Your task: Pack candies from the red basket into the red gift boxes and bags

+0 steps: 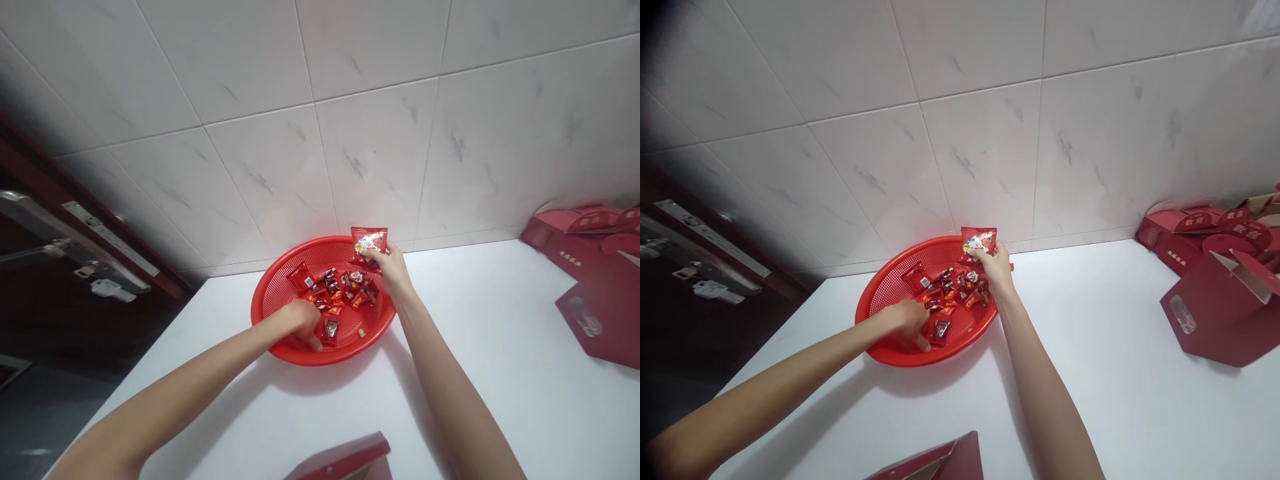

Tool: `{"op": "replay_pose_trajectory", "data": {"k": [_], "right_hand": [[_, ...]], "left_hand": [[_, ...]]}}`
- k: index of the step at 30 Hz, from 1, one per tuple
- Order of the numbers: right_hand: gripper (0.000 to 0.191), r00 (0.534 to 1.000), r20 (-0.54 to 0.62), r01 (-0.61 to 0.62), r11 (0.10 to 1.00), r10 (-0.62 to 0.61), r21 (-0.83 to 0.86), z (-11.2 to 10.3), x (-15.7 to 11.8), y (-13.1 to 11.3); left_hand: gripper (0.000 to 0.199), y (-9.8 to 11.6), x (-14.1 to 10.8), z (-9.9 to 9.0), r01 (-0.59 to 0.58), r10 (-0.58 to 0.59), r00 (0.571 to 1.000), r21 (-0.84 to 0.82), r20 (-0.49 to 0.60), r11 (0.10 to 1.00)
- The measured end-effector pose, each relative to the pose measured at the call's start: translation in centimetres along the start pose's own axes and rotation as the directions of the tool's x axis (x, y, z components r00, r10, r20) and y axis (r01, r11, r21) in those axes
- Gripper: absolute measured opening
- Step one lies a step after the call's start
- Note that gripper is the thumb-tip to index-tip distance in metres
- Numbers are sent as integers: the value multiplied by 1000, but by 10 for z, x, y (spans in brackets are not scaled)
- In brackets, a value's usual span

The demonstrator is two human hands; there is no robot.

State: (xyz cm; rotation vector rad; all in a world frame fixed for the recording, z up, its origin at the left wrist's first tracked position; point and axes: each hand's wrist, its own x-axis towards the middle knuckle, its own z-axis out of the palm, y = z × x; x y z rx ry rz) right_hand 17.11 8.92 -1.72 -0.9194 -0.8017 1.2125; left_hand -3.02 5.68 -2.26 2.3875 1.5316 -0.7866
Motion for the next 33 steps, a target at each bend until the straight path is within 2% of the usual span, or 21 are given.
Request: {"op": "replay_pose_trajectory", "data": {"k": [2,4,5,8,10,13,14,15,16,18,20,22,25,27,30,33], "right_hand": [[30,1000,-13,-9,1000,9,-1,1,-1,-1],[31,1000,-26,-9,1000,10,6,1,-2,-3],[31,1000,-30,-8,1000,8,12,2,-2,-4],[32,999,-31,-8,1000,9,20,1,-1,-4],[33,999,-39,-1,1000,2,28,0,1,-2],[31,999,-47,27,999,-26,36,-2,4,1],[30,998,-47,35,999,-33,35,-2,5,2],[29,998,-47,37,999,-35,33,-2,5,2],[29,998,-45,32,999,-31,32,-2,5,3],[30,999,-46,16,999,-14,36,-2,5,2],[32,999,-51,0,999,2,43,-1,4,1],[34,998,-56,-8,999,11,50,0,3,-1],[34,998,-55,-21,998,24,57,1,1,-3],[34,998,-51,-26,998,29,55,1,1,-3],[33,999,-41,-20,999,22,47,0,2,-2],[34,1000,-30,-7,999,8,32,-1,2,-1]], "left_hand": [[38,7,13,-8,-38,37,997,-19,-66,999],[28,12,22,-24,-63,48,979,-66,-199,996],[27,14,25,-32,-62,38,964,-83,-262,995],[24,17,36,-54,-62,18,937,-118,-349,991],[20,21,44,-59,-227,150,904,-152,-401,962],[19,34,57,-54,-548,451,784,-134,-426,826],[22,38,61,-51,-594,508,754,-101,-416,798],[24,41,64,-48,-608,537,742,-64,-401,792],[24,42,67,-46,-593,539,750,-30,-383,804],[26,36,70,-45,-499,465,815,-9,-346,867],[30,22,69,-49,-364,333,896,-58,-293,930],[33,1,65,-55,-277,235,937,-141,-259,951],[34,-26,57,-61,-289,211,936,-274,-283,917],[36,-36,51,-62,-294,190,930,-330,-314,897],[37,-38,45,-61,-314,180,922,-387,-344,867],[34,-32,43,-57,-325,208,927,-395,-312,859]]}}
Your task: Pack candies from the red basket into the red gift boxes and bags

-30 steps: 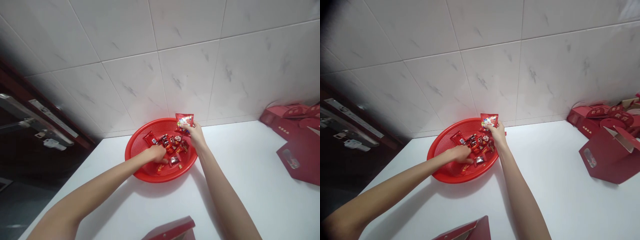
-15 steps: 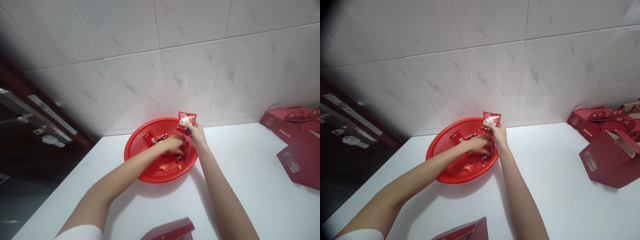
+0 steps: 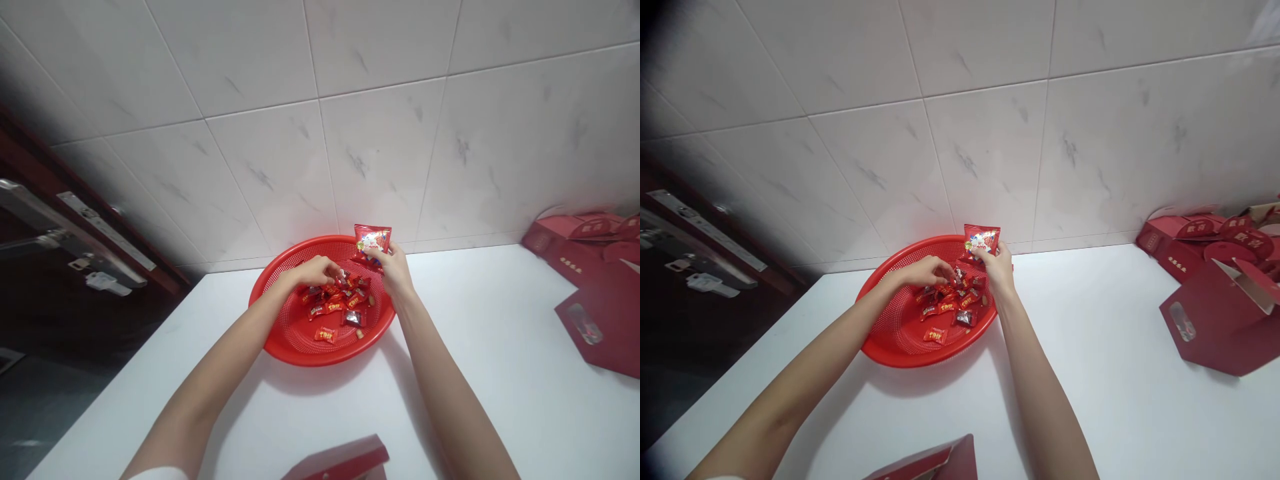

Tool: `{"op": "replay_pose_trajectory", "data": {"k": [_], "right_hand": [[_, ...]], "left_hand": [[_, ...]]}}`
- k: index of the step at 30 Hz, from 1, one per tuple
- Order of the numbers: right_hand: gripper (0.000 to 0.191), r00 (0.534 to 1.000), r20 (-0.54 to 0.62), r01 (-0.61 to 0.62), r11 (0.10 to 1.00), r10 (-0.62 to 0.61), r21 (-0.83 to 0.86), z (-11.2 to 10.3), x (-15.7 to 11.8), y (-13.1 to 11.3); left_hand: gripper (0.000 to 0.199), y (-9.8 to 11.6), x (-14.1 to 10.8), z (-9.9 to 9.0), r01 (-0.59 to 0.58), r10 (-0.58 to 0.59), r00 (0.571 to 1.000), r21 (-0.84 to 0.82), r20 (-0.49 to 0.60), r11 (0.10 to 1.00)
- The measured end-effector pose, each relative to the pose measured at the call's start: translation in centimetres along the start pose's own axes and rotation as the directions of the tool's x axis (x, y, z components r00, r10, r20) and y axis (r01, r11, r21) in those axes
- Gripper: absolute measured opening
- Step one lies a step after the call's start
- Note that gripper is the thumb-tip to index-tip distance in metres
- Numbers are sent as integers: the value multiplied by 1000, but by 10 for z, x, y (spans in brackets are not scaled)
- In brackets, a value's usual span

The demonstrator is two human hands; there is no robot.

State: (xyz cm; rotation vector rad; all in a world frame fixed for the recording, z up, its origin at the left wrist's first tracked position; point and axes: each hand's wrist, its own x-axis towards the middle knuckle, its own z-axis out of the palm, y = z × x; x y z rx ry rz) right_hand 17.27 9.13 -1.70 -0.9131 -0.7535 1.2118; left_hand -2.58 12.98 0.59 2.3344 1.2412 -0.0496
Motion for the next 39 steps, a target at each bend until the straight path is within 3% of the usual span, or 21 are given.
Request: {"op": "replay_pose_trajectory", "data": {"k": [3,6,8,12,16,20,24,29,33,39], "right_hand": [[37,1000,24,19,1000,-19,-18,0,-2,0],[40,998,59,21,1000,-20,-17,0,-3,0],[40,997,80,17,1000,-15,-22,-1,-4,0],[39,996,84,24,999,-21,-38,0,-5,-1],[34,998,55,11,1000,-9,-28,1,-6,-3],[32,999,44,5,999,-3,-34,1,-5,-2],[28,997,71,25,997,-20,-74,1,-2,2],[31,996,85,30,998,-24,-63,1,-2,5],[32,992,122,43,998,-36,-50,2,-2,6],[34,984,176,14,995,5,-104,1,0,12]], "left_hand": [[34,4,2,9,-5,-3,996,86,87,996],[50,7,6,19,-15,-19,988,212,155,977],[54,10,7,23,6,-55,984,275,170,961],[42,10,4,18,19,-58,988,262,140,965],[35,1,-4,4,59,-65,997,164,35,985],[35,-11,-6,-6,-11,-2,993,-108,-118,994],[44,-14,-7,-9,-140,26,962,-409,-273,902],[52,-8,-10,-12,-251,-36,909,-612,-416,750],[51,-6,-11,-13,-286,-90,885,-686,-456,669],[46,-11,-9,-10,-294,-66,903,-721,-425,628]]}}
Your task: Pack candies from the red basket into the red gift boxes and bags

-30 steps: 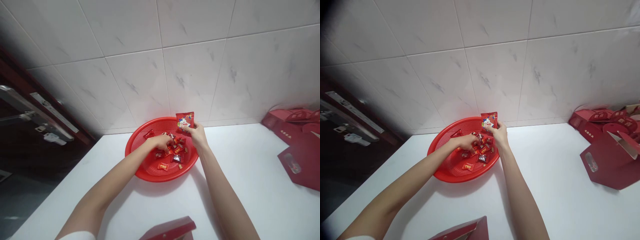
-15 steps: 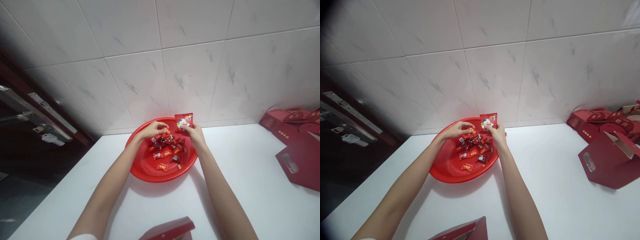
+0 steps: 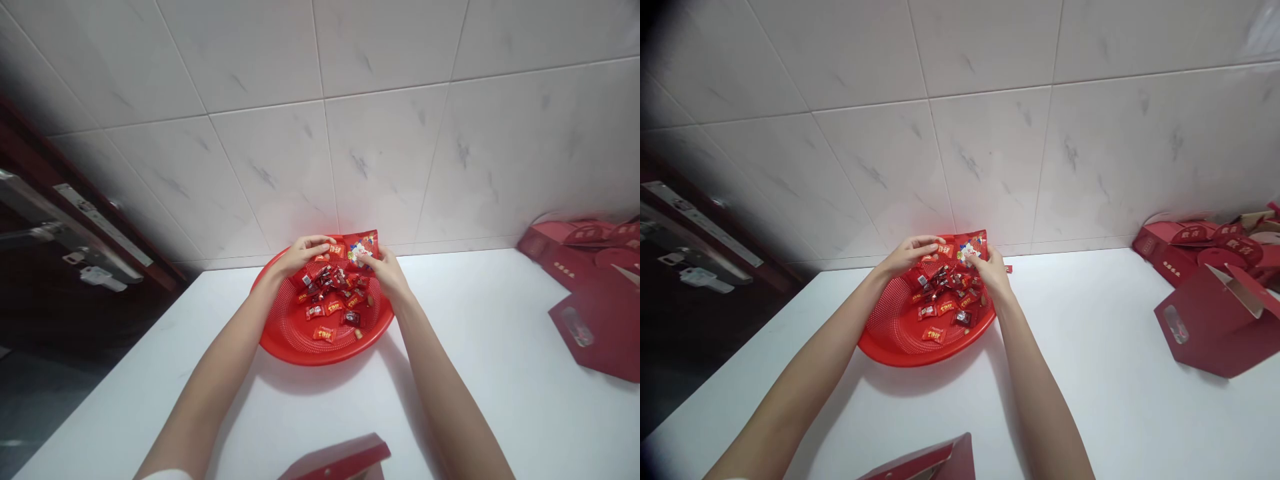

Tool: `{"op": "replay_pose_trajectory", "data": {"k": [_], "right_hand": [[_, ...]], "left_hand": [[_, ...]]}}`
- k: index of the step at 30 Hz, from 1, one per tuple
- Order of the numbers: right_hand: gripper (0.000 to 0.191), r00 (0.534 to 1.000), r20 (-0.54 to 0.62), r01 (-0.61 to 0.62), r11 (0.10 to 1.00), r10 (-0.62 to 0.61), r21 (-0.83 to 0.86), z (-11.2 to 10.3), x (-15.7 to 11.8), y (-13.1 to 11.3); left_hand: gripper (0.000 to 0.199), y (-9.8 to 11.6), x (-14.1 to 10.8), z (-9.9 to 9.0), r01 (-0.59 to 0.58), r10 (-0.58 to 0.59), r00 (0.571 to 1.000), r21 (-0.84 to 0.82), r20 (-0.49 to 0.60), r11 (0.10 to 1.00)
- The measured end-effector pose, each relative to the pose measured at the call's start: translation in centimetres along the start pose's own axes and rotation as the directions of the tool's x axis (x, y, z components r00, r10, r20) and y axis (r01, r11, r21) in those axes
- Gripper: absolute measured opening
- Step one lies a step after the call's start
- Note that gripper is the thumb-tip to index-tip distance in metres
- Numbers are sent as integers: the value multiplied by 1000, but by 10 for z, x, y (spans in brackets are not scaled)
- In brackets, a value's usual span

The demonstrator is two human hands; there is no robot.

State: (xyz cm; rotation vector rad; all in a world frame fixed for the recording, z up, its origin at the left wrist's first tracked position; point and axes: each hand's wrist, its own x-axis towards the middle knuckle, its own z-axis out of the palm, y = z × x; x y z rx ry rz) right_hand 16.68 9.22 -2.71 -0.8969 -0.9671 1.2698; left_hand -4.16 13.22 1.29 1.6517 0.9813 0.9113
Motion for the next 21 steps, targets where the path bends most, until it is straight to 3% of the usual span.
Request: {"op": "replay_pose_trajectory", "data": {"k": [4,9,13,16,21], "right_hand": [[34,999,44,-6,997,9,-71,-2,1,2],[42,999,54,-1,996,5,-87,-2,-1,1],[42,1000,21,13,997,-11,-73,-1,-1,0],[40,1000,29,-9,996,11,-88,-1,-1,1],[41,998,64,-1,989,11,-150,-2,-1,-1]], "left_hand": [[41,-1,1,-1,25,-26,999,19,38,1000],[27,6,-3,0,68,-83,993,166,87,984],[20,8,-5,0,119,-177,963,270,203,956],[17,5,-6,0,171,-307,886,371,348,913],[16,-1,-8,0,203,-497,691,519,525,830]]}}
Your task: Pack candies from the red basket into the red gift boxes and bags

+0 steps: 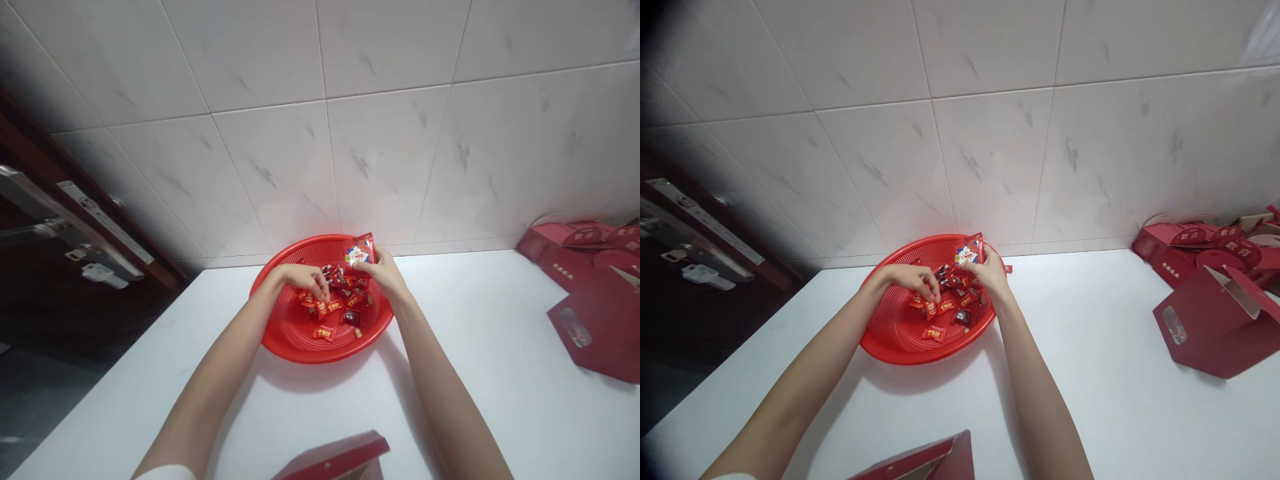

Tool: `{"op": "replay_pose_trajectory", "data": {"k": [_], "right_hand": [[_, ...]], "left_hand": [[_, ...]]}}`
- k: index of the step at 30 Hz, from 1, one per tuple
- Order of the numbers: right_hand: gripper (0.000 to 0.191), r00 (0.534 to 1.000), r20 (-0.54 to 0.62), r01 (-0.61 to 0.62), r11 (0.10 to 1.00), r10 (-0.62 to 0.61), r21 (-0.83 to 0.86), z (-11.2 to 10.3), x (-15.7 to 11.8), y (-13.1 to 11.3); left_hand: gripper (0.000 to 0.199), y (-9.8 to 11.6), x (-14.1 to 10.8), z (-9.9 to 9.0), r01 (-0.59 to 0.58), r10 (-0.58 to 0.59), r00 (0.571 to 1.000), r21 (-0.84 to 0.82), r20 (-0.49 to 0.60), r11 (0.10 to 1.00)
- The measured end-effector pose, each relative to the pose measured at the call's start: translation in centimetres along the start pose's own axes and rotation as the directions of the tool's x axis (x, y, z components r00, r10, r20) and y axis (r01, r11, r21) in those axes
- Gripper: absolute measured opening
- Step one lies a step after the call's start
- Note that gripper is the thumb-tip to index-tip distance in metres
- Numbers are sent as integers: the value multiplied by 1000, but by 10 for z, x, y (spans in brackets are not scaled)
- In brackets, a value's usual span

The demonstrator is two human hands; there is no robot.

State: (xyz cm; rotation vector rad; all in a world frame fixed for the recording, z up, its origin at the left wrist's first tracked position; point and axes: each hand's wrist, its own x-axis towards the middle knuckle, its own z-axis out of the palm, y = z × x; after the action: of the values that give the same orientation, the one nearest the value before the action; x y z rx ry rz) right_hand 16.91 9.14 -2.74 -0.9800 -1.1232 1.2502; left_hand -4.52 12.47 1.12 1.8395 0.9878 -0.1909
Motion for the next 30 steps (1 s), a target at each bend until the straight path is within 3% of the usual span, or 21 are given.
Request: {"op": "replay_pose_trajectory", "data": {"k": [5,8,11,13,16,19,21,24,26,28,30], "right_hand": [[45,999,29,15,1000,-15,5,-1,0,-1],[55,1000,14,11,1000,-11,21,-1,1,0],[66,997,73,-7,999,3,51,1,-1,-1],[67,990,140,-8,998,-2,69,2,-3,-2],[66,981,196,-4,998,-9,65,3,-6,-4],[61,989,149,-14,999,9,30,2,-6,-3],[54,996,78,-40,999,39,10,1,-5,-2],[43,998,20,-53,999,53,-1,0,-3,0],[38,999,20,-44,999,44,-10,0,-2,1],[36,999,24,-46,999,47,-19,0,-2,1],[34,999,15,-50,999,50,-21,1,-1,0]], "left_hand": [[19,-6,1,-2,85,-85,996,46,-2,995],[23,-4,1,-3,27,-19,984,42,-180,999],[39,5,0,-1,-205,160,892,-63,-423,977],[44,13,-1,2,-341,230,838,-146,-495,928],[42,20,-2,3,-423,259,802,-206,-539,882],[35,15,-4,-3,-429,219,731,-186,-646,884],[22,5,-7,-10,-330,136,693,-143,-708,933],[11,-17,-9,-19,51,-33,705,4,-709,999],[15,-27,-9,-22,282,-97,714,158,-693,946],[16,-29,-6,-20,374,-88,707,264,-702,889],[14,-22,0,-16,354,-23,698,318,-716,880]]}}
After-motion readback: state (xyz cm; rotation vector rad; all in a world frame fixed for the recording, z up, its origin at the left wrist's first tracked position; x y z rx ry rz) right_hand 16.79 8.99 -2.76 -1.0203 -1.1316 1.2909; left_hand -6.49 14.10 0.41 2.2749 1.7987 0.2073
